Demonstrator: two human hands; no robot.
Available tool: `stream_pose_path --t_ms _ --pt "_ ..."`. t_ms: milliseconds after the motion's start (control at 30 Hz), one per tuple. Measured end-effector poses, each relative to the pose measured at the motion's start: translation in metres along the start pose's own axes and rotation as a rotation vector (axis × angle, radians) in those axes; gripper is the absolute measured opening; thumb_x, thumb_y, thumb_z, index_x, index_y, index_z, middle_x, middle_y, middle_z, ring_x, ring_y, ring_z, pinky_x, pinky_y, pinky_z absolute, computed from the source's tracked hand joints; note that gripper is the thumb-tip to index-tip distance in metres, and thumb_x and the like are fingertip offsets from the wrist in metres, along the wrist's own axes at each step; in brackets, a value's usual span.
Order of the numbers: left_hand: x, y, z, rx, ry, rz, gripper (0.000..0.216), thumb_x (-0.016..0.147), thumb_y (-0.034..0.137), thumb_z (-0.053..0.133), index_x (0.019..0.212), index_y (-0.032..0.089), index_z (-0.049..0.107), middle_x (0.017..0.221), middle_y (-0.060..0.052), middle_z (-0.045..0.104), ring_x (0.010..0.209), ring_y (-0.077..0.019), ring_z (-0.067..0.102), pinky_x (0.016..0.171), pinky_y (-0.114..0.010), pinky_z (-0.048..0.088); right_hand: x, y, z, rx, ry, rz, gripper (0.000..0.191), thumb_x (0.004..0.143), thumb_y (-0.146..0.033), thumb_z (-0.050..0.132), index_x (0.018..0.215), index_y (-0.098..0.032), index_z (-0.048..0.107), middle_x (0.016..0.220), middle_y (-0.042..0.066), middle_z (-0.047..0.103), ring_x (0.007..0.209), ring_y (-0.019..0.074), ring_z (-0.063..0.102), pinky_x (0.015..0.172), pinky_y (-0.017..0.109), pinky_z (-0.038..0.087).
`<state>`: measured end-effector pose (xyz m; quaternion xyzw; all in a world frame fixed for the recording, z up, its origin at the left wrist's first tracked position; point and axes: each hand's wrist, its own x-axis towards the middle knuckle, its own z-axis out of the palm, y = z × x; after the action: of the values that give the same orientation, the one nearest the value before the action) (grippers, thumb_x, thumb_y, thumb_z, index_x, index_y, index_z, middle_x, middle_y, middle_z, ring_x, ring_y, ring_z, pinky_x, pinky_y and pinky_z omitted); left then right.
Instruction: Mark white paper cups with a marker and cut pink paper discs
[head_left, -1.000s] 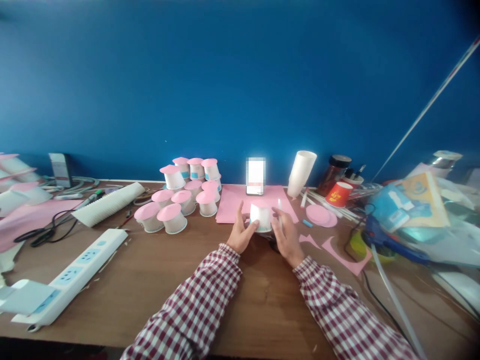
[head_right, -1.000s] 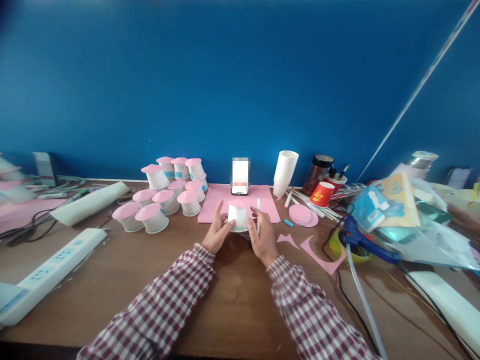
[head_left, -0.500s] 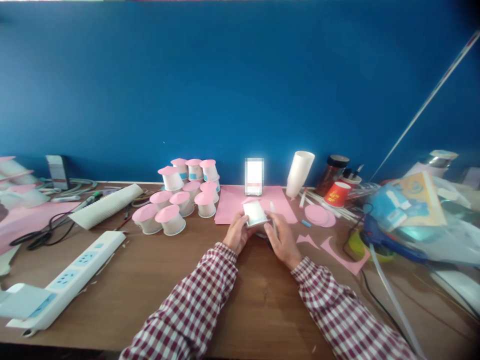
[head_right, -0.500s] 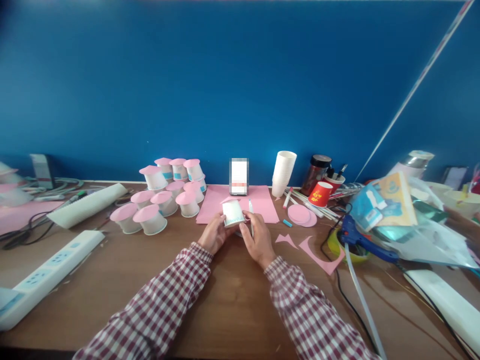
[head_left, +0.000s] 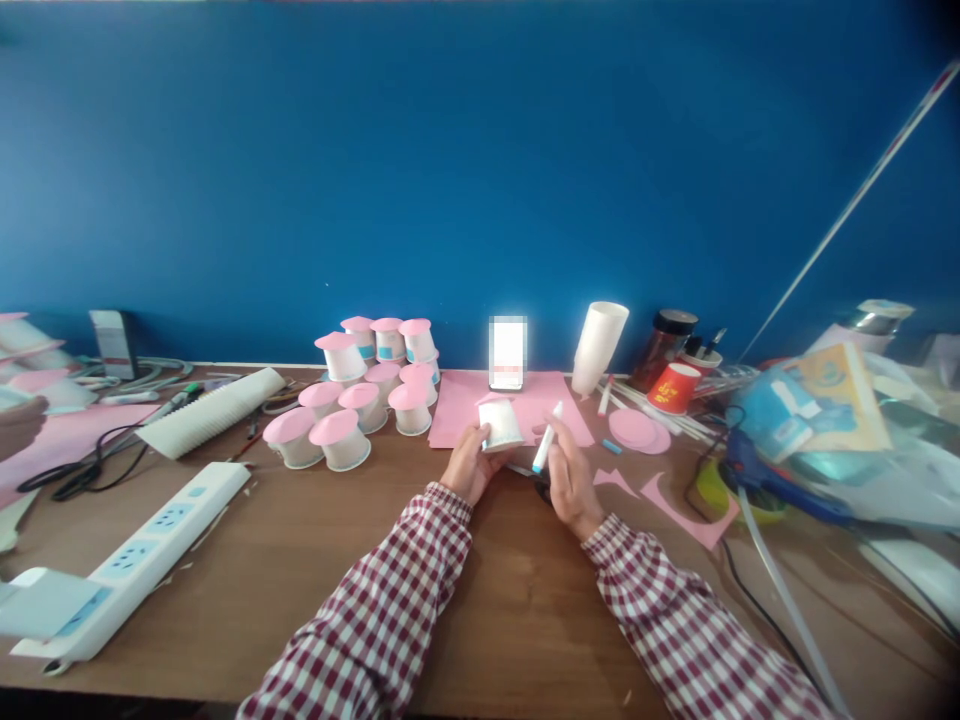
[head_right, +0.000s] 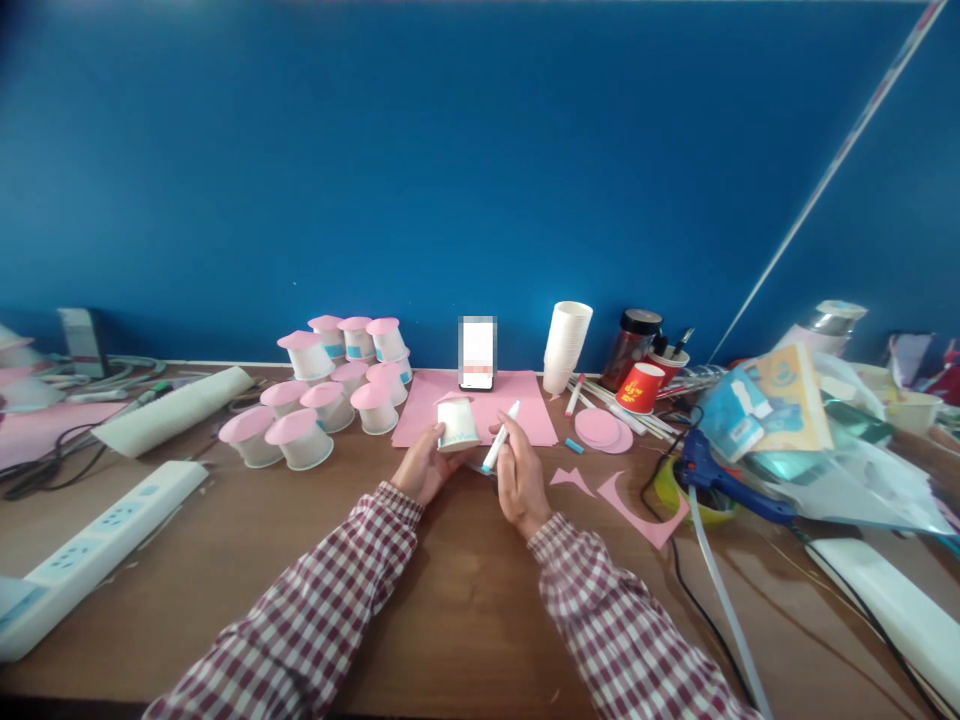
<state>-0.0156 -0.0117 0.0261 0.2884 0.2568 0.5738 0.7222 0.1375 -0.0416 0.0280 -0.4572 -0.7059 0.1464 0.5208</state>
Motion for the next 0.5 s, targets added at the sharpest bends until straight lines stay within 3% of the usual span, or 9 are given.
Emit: stream_pose_path --t_ms 200,367,500 --pt "0.0013 -0.0004 -0.0034 -0.009 0.010 -0.010 0.028 0.079 0.030 0.059 0.101 0.012 0.058 0.099 -0.010 0.062 0.091 -0.0209 0.059 0.083 -0.040 0.049 -0.0005 -0.0024 0.0006 -0.031 0.167 -0.039 0.027 0.090 -0.024 0.043 0.115 -0.018 0.049 0.097 0.008 0.065 0.094 0.0192 0.060 0.088 0.037 0.046" --pt "0.0022 -0.0004 -0.0057 -0.011 -0.029 -0.019 0.026 0.078 0.028 0.060 0.099 0.013 0.060 0.097 -0.010 0.063 0.094 -0.0216 0.059 0.087 -0.043 0.048 -0.0015 -0.0080 -0.0025 -0.060 0.146 -0.010 0.020 0.090 -0.028 0.044 0.093 -0.018 0.061 0.082 0.007 0.066 0.076 0.0181 0.063 0.075 0.034 0.051" --pt "0.0017 0.0017 -0.0064 -0.025 -0.024 -0.045 0.026 0.079 0.028 0.059 0.101 0.014 0.059 0.099 -0.009 0.063 0.094 -0.0214 0.059 0.089 -0.045 0.047 -0.0018 -0.0061 -0.0042 -0.099 0.164 -0.021 0.022 0.089 -0.030 0.047 0.098 -0.017 0.062 0.088 0.009 0.067 0.085 0.0207 0.063 0.078 0.036 0.051"
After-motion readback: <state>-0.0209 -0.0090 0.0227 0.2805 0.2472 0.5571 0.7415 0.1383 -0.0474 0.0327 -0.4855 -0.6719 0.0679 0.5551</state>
